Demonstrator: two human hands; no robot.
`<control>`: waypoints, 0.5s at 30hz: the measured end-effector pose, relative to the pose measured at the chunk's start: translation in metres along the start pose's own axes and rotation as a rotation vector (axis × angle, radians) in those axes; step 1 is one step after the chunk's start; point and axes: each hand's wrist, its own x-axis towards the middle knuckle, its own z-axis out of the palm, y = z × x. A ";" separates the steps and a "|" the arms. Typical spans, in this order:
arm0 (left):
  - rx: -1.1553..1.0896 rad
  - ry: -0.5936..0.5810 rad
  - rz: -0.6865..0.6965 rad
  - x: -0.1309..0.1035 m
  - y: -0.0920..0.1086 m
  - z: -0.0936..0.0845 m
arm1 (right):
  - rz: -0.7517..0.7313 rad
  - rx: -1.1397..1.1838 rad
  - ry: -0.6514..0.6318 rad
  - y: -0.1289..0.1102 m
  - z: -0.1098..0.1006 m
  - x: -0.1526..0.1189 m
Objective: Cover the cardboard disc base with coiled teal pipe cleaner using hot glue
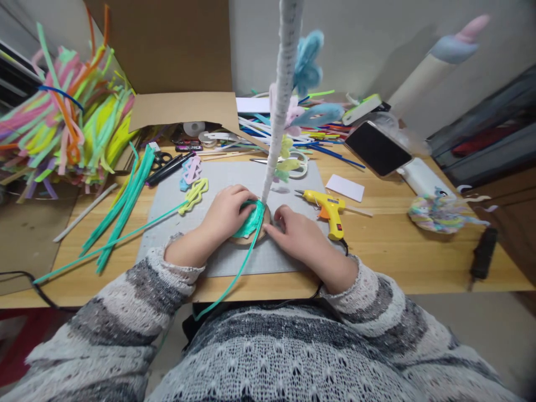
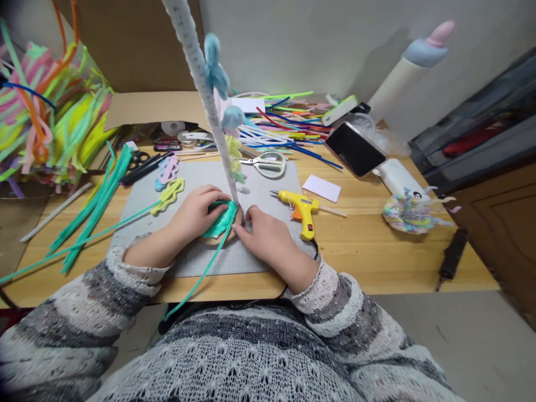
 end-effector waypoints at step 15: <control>0.021 0.014 0.014 -0.001 -0.003 0.003 | 0.036 0.033 0.044 0.002 0.009 0.008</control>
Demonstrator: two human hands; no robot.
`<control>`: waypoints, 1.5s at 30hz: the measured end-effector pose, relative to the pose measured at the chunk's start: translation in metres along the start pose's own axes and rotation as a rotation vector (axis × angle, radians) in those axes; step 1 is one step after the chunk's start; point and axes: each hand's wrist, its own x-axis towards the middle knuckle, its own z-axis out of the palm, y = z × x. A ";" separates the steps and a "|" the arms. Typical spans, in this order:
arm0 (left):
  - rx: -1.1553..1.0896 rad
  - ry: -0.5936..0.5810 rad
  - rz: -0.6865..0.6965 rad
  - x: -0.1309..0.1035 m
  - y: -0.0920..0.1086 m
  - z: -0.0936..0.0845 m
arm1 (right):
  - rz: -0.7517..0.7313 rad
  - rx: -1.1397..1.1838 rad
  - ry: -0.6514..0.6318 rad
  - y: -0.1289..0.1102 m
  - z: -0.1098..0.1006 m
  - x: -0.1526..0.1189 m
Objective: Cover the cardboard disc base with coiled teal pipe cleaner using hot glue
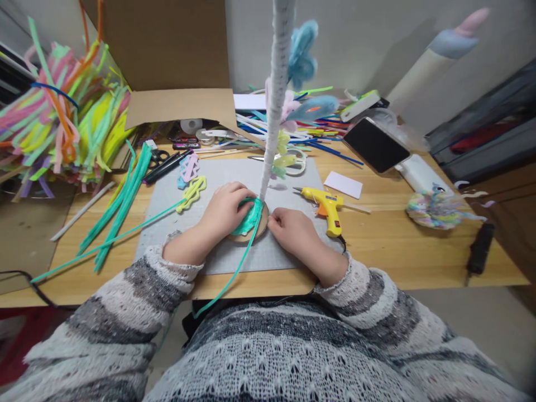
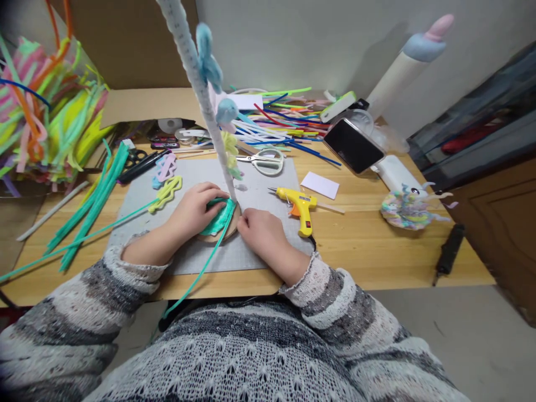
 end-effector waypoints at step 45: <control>-0.365 0.386 0.421 -0.034 0.049 -0.029 | 0.272 1.743 -0.682 -0.002 -0.011 0.000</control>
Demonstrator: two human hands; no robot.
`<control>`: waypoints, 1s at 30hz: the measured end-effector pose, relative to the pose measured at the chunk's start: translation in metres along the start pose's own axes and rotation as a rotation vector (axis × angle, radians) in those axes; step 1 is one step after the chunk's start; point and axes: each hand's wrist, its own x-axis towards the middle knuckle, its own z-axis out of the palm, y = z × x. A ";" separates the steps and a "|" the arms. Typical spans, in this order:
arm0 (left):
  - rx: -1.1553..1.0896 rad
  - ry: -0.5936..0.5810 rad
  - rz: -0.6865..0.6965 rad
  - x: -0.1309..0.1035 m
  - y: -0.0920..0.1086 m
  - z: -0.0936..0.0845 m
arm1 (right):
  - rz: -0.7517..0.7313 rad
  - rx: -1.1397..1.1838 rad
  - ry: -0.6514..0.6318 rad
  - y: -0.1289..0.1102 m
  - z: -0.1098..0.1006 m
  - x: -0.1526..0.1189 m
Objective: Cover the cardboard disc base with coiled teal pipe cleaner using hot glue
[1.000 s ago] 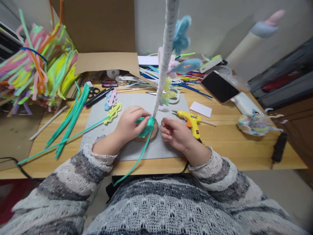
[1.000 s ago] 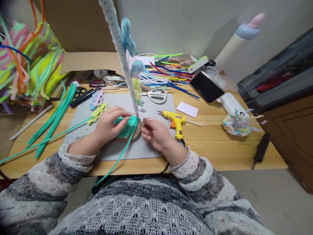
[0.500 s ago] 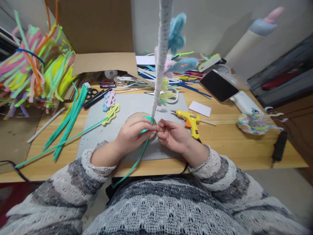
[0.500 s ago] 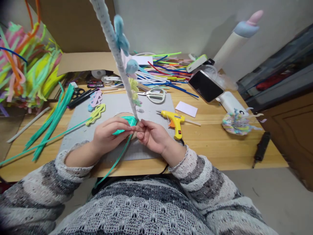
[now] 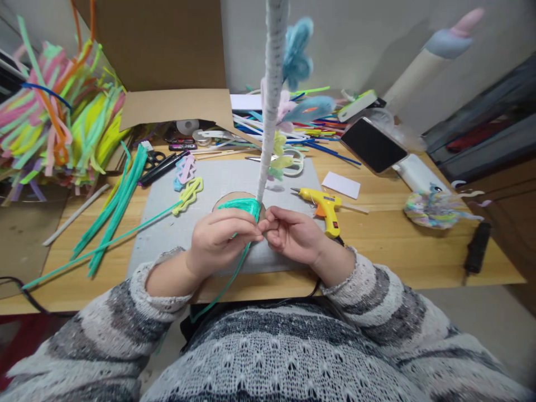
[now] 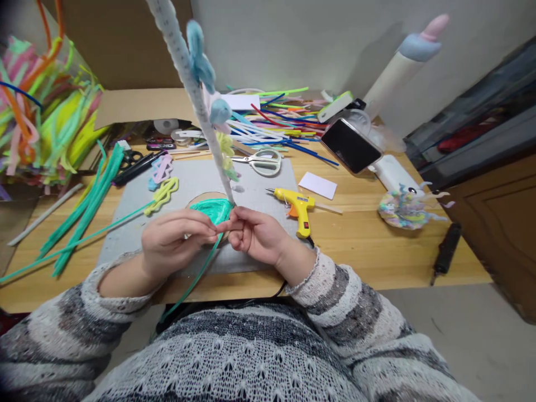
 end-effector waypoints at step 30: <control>-0.549 0.163 -0.950 0.000 -0.014 0.012 | -0.543 -0.420 0.015 0.014 0.002 -0.006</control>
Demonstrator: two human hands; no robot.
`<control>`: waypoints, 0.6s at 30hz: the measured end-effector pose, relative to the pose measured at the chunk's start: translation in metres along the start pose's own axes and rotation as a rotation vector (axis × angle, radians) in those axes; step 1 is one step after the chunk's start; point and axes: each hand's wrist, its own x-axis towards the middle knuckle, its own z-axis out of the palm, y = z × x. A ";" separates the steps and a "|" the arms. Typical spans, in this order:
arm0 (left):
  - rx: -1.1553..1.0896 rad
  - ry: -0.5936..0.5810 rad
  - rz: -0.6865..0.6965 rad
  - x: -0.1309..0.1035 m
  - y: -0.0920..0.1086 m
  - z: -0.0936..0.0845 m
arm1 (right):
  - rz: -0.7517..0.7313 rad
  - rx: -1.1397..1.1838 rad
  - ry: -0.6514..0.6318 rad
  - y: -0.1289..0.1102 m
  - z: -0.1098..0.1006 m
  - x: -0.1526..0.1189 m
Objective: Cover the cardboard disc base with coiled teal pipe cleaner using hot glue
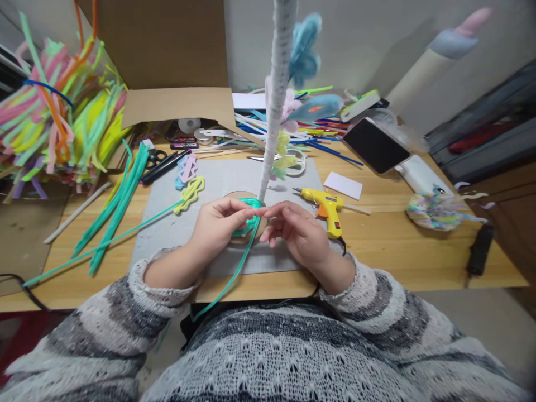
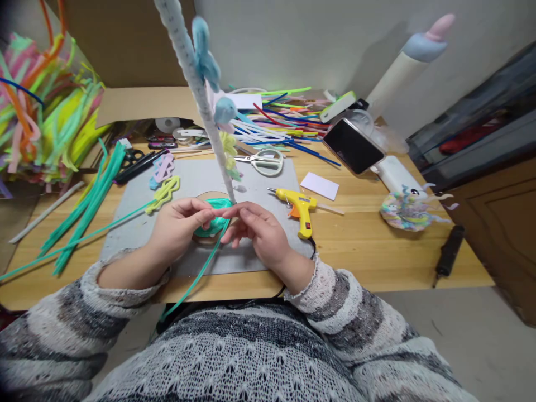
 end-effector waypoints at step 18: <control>0.480 0.442 0.175 0.031 0.004 -0.041 | -0.369 -0.776 0.313 -0.025 -0.013 -0.016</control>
